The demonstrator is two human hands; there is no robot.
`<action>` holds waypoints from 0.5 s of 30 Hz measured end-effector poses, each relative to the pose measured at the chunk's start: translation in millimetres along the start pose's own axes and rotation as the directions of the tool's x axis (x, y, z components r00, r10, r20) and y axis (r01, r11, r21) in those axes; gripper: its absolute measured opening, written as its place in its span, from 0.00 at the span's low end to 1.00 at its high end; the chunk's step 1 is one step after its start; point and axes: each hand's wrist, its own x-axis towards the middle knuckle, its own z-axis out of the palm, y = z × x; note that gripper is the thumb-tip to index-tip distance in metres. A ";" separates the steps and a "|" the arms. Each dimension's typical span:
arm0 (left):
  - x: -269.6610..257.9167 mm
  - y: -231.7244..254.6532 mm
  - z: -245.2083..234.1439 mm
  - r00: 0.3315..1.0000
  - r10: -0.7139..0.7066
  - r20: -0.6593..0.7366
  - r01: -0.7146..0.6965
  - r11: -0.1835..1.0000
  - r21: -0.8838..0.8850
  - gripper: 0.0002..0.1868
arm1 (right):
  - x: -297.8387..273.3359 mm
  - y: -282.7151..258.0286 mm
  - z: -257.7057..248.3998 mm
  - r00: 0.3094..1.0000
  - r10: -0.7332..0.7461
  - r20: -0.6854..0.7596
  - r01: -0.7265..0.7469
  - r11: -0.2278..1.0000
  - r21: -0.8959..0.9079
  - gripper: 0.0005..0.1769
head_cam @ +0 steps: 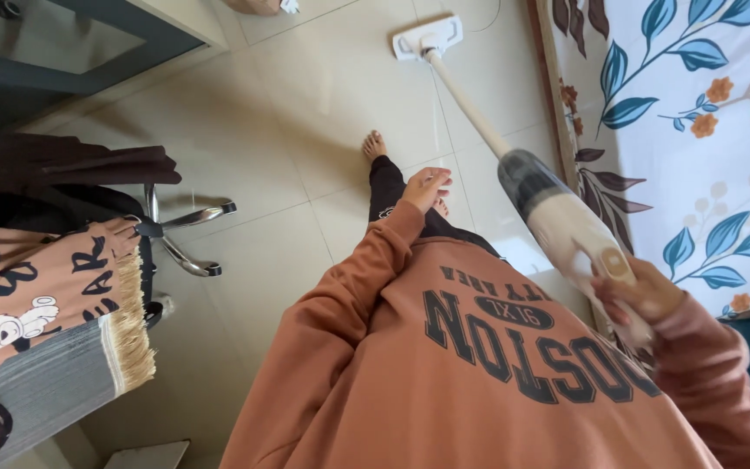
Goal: Vacuuming the floor and organizing a standing fan and power strips.
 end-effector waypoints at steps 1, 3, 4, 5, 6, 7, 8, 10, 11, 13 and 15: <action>2.9 0.6 -3.3 1.000 0.000 -0.004 0.000 0.999 -0.038 0.18 | 12.2 -4.1 0.9 1.000 -0.022 -0.004 0.022 0.998 -0.054 0.12; -5.1 18.8 -4.7 0.999 -0.001 -0.032 0.001 1.000 0.007 0.17 | 35.9 -5.0 -3.7 0.995 -0.078 0.054 0.077 0.997 0.017 0.12; -9.7 28.3 -7.3 0.998 -0.006 -0.063 0.009 0.999 0.054 0.17 | 49.4 -6.8 -5.6 0.985 -0.134 0.112 0.123 0.988 0.097 0.12; -7.7 33.8 -8.4 0.998 0.001 -0.069 0.002 0.999 0.047 0.17 | 56.0 -13.4 -4.0 0.984 -0.136 0.117 0.126 0.988 0.087 0.12; -7.7 37.9 -11.0 0.997 -0.009 -0.077 0.013 0.999 0.049 0.16 | 62.6 -18.8 -1.0 0.986 -0.127 0.107 0.108 0.979 0.174 0.11; -7.6 41.7 -13.8 0.996 -0.019 -0.086 0.023 0.999 0.050 0.15 | 69.6 -24.0 2.3 0.988 -0.117 0.097 0.088 0.962 0.259 0.10; -6.2 43.0 -15.9 0.995 -0.019 -0.093 0.023 0.999 0.041 0.15 | 71.7 -29.3 3.4 0.988 -0.112 0.105 0.083 0.964 0.252 0.10; -2.5 46.4 -20.2 0.995 -0.001 -0.103 0.001 1.000 0.007 0.16 | 76.3 -40.1 5.5 0.990 -0.098 0.099 0.071 0.968 0.240 0.10; -2.2 46.1 -23.2 0.994 0.000 -0.110 0.000 1.000 -0.001 0.16 | 64.4 -56.5 12.8 0.990 -0.094 0.105 0.068 0.970 0.232 0.10; 3.0 49.9 -29.4 0.994 0.011 -0.112 -0.004 0.998 0.060 0.17 | 42.5 -91.3 26.7 0.991 -0.109 0.075 0.110 0.994 -0.005 0.11; 10.7 48.9 -35.3 0.993 0.010 -0.118 -0.007 1.000 0.024 0.17 | 13.3 -121.3 39.5 0.991 -0.112 0.071 0.115 0.992 -0.041 0.13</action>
